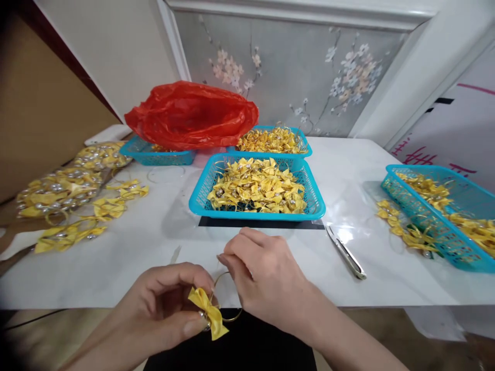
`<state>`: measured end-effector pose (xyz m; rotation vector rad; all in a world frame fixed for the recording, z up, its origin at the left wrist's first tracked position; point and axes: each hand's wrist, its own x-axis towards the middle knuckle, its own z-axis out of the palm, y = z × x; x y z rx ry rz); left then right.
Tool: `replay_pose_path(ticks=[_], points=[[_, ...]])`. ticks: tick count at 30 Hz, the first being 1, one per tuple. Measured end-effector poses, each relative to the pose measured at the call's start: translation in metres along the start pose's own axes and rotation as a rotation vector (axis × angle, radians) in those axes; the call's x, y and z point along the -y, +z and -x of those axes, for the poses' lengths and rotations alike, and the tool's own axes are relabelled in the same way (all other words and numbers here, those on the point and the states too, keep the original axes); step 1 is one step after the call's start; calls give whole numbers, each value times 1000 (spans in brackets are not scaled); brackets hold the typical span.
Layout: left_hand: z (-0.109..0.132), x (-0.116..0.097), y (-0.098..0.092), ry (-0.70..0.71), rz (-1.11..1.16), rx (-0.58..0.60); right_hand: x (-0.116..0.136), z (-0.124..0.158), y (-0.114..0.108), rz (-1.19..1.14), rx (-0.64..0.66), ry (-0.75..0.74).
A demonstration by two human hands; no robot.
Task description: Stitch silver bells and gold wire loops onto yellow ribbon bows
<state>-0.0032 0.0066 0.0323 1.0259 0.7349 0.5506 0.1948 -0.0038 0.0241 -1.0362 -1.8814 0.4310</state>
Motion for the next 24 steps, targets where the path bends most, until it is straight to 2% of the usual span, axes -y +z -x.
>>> replay_pose_path(ticks=[4, 6, 10, 13, 18, 21, 24], points=[[-3, -1, -3, 9, -24, 21, -3, -2, 3, 78, -38, -34], [-4, 0, -4, 19, -42, 12, -2, -3, 1, 54, -53, -4], [-7, -1, -6, 62, -132, -15, 3, -8, -11, -281, -55, 251], [-10, -1, -7, 175, -261, -58, 8, -10, -18, -485, -26, 380], [-13, 10, -12, 389, -518, -146, 14, -6, -16, -548, -10, 410], [-9, 17, -12, 409, -573, -181, 15, 1, -13, -545, -19, 422], [-4, 19, -9, 364, -577, -223, 14, 7, -10, -558, 16, 449]])
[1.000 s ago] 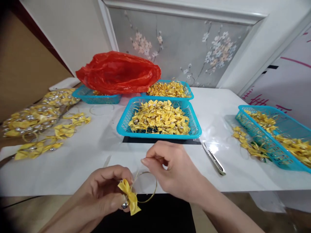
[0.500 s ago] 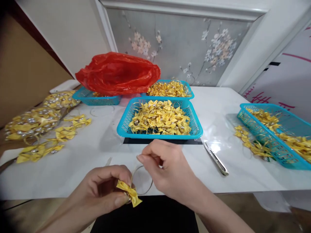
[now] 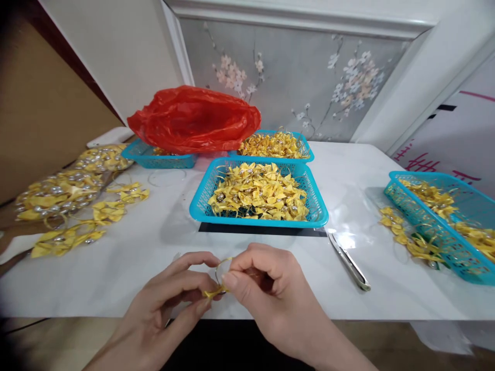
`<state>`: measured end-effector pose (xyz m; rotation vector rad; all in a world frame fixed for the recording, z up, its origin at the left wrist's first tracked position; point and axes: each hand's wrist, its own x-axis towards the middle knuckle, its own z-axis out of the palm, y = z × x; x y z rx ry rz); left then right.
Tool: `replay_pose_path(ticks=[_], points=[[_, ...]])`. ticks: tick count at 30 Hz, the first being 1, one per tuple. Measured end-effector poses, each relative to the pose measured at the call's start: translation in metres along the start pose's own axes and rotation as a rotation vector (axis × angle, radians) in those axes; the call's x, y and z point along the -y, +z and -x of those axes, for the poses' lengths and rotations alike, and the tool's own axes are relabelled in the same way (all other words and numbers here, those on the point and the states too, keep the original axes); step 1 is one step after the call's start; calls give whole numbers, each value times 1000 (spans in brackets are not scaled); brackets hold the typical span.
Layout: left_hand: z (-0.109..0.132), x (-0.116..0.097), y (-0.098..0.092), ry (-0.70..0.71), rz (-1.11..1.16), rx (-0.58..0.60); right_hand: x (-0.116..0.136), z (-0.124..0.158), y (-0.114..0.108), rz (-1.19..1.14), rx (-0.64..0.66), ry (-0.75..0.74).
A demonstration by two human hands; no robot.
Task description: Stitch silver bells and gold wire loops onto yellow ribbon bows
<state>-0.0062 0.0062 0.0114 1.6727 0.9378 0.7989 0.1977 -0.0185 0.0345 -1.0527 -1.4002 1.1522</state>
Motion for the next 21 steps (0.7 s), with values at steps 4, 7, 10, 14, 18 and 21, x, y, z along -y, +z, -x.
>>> replay_pose_path(ticks=[4, 7, 10, 14, 18, 21], points=[[-4, -4, 1, -28, 89, 80, -3, -2, 3, -63, 47, 38], [-8, -3, 4, -9, 40, 34, -4, -7, 4, -137, 79, 47], [-7, -2, 7, -10, 128, -75, -6, -10, 4, -130, 69, 59], [-6, -4, 13, -83, 289, -91, -9, -11, 5, -124, 75, 69], [-12, -8, 16, -157, 351, -32, -9, -13, 7, -199, 91, 61], [-14, -8, 17, -169, 359, 7, -8, -16, 6, -213, 97, 80]])
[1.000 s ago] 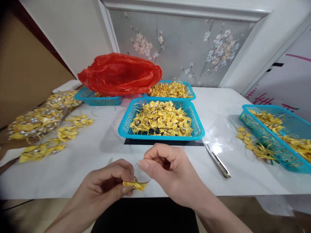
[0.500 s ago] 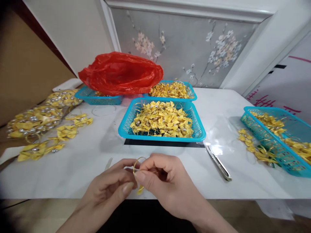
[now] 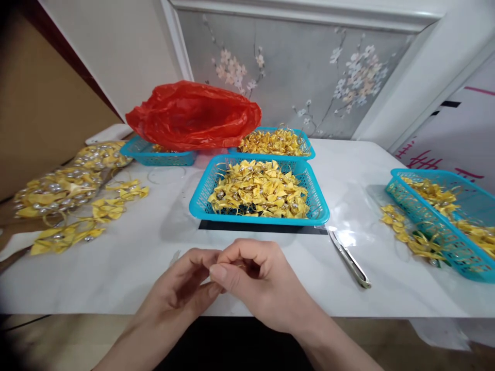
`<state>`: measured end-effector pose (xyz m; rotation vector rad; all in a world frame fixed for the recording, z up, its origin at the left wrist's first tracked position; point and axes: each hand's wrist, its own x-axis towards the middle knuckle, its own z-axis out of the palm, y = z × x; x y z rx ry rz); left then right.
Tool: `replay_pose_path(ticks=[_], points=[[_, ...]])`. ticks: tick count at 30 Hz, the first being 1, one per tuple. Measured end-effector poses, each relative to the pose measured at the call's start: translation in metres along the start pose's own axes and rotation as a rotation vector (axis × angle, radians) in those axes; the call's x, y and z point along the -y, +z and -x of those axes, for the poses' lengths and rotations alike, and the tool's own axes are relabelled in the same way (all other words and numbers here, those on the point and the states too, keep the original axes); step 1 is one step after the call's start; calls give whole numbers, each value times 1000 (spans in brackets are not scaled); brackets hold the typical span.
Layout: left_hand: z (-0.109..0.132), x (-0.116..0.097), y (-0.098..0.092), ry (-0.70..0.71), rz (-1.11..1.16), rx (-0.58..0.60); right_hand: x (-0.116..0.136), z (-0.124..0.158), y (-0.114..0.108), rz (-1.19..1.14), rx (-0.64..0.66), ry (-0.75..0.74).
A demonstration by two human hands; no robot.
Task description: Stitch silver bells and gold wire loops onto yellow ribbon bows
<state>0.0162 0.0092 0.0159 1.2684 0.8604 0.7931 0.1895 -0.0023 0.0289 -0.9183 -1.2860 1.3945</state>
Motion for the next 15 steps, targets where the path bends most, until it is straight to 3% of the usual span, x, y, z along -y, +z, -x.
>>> replay_pose_path(ticks=[4, 7, 11, 15], points=[[3, 4, -5, 34, 106, 95, -1, -1, -2, -15, 6, 6], [4, 6, -10, 8, 212, 102, -3, -2, -3, -12, 19, -11], [1, 4, -11, -36, 88, 67, -5, -4, -2, -41, 47, -31], [0, 1, -7, -45, 81, 132, -5, -6, 0, -119, 101, 11]])
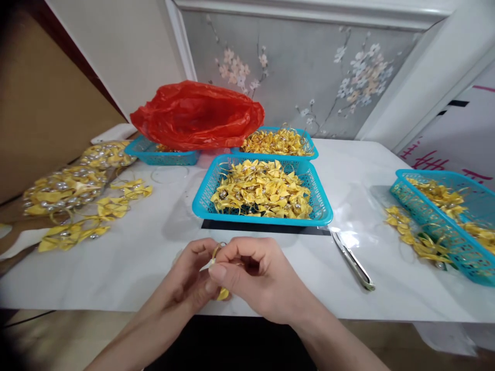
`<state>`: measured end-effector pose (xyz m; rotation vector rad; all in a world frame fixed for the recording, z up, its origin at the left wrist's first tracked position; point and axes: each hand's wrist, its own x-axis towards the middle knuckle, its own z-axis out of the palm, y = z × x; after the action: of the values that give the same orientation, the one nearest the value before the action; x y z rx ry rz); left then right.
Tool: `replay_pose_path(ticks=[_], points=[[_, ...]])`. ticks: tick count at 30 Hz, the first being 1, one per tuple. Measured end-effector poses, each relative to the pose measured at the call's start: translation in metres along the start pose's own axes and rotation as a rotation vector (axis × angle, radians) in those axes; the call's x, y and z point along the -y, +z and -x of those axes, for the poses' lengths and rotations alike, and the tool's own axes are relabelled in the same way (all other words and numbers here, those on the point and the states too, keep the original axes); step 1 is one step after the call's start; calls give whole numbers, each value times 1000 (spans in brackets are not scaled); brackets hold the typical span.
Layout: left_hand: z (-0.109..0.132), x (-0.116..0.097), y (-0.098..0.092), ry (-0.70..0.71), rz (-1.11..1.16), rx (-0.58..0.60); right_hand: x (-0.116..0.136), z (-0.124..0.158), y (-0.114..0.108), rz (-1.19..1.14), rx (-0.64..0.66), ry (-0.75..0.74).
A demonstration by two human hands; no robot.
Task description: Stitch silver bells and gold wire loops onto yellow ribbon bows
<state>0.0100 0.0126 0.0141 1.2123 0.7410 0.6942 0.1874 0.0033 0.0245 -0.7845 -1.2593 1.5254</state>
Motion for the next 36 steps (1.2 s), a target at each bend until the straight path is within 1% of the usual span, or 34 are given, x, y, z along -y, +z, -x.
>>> replay_pose_path(ticks=[2, 4, 9, 14, 16, 18, 20, 24, 27, 29, 33, 34, 36], points=[[0, 0, 2, 21, 31, 11, -1, 0, 0, -24, 4, 24], [1, 1, 4, 45, 20, -11, -2, 0, 0, -10, -15, 24], [5, 4, 5, 44, -82, -94, -7, 4, 0, -23, -48, -25], [9, 7, 4, 74, -78, -215, -4, 13, -3, 11, -103, -60], [9, 8, 3, 90, -72, -209, -2, 16, -3, 29, -111, -66], [10, 9, 2, 113, -70, -173, 0, 17, -3, 43, -106, -66], [10, 10, 3, 161, -54, -155, 1, 18, -2, 56, -102, -59], [10, 9, 8, 261, -15, -240, 2, 20, 0, 102, -129, -45], [11, 8, 8, 226, 1, -275, 3, 21, 1, 129, -167, -45], [12, 8, 7, 157, 30, -229, 5, 20, 2, 125, -174, -48], [11, 10, 5, 78, 45, -48, 10, 16, 7, 130, -150, -22], [11, 10, 5, 77, 41, -26, 10, 16, 8, 142, -141, -12], [11, 8, 7, 92, 27, -30, 11, 14, 10, 170, -122, 5]])
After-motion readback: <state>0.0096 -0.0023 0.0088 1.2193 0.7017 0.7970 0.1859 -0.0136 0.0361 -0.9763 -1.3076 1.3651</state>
